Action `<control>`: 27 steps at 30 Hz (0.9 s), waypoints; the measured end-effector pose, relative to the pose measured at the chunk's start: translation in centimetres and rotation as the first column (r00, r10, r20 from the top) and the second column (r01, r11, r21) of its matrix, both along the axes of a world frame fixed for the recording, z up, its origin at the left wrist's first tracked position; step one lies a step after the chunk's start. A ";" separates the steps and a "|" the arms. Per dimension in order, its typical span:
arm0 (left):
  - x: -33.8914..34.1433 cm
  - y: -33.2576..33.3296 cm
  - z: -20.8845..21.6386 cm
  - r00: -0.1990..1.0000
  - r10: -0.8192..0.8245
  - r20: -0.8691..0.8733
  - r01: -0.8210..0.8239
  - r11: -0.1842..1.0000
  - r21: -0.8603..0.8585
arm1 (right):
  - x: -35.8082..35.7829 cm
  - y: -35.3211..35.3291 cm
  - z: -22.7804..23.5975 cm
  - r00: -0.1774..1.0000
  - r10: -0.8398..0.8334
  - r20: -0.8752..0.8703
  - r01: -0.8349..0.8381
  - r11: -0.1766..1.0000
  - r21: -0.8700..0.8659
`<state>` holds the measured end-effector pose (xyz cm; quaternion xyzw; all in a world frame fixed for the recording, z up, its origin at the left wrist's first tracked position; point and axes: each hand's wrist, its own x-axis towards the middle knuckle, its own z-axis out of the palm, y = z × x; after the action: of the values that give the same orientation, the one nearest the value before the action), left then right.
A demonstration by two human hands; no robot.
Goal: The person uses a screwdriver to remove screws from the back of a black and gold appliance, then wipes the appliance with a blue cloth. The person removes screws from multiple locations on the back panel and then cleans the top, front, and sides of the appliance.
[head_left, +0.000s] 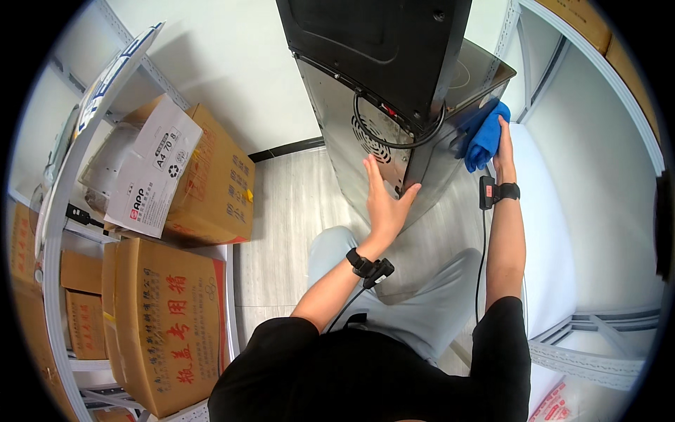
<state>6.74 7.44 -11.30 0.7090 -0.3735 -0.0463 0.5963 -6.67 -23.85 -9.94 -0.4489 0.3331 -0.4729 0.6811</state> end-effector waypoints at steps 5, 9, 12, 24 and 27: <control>0.6 -0.3 -0.2 0.993 0.082 0.083 -0.076 0.995 -0.069 | 0.4 -0.1 -0.4 0.997 -0.068 -0.024 0.067 0.997 -0.026; 1.6 -0.2 -0.6 0.994 0.031 0.103 -0.022 0.995 -0.094 | 0.6 -0.5 -1.0 0.997 -0.072 -0.022 0.072 0.997 -0.006; 2.4 0.1 -0.7 0.999 -0.013 0.047 0.016 0.997 -0.080 | 0.7 -0.5 -1.8 0.996 -0.094 0.001 0.094 0.995 -0.029; 11.1 1.7 -1.0 0.958 -0.286 -0.033 0.280 0.952 -0.122 | 2.4 4.4 -1.7 0.964 -0.262 -0.042 0.259 0.964 -0.064; 14.7 1.4 -1.1 0.905 -0.418 -0.082 0.400 0.900 -0.171 | 2.9 6.4 -2.1 0.948 -0.317 -0.013 0.313 0.942 -0.119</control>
<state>21.46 8.82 -12.37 0.5638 -0.4810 -0.1836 0.6458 -3.78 -17.47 -12.05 -0.4360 0.3834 -0.5870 0.5642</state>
